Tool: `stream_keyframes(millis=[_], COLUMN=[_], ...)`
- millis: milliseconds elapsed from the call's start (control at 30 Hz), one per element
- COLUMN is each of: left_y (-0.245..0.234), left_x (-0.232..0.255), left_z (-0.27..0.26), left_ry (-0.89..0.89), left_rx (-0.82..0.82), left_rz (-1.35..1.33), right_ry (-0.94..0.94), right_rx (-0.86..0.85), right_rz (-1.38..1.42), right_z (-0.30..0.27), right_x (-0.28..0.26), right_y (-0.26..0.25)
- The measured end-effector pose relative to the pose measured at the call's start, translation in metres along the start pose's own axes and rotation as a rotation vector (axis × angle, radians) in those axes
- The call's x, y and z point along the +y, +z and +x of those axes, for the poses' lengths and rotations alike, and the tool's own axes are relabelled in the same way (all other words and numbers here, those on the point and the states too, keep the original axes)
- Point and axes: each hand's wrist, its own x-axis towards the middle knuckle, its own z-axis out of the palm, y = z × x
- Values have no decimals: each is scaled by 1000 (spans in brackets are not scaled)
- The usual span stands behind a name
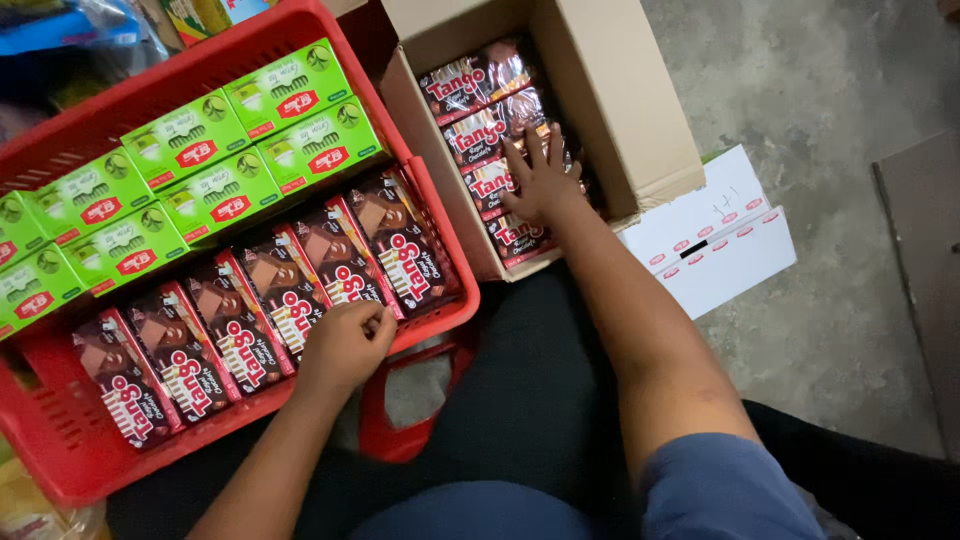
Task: The person transfers snack packages from a red plastic crate into a cardboard box by hand.
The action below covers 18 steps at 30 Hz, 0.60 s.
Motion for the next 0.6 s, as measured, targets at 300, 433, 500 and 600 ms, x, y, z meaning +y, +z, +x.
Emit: stream_keyframes(millis=[300,433,500,600], left_y=[5,-5,-4,0], left_x=[-5,4,1,-2], left_z=[-1,-1,1,-4], left_ry=[-10,-43,-3,-7], left_rx=[13,-13,-10,6], left_rz=[23,-6,-21,18], right_ry=[48,71,80,-59], right_rx=[23,16,44,36], right_rz=[-44,30,9,-62], right_z=[-5,6,7,-32], right_x=[-15,-4,-6,-24], right_y=[15,25,25,-20])
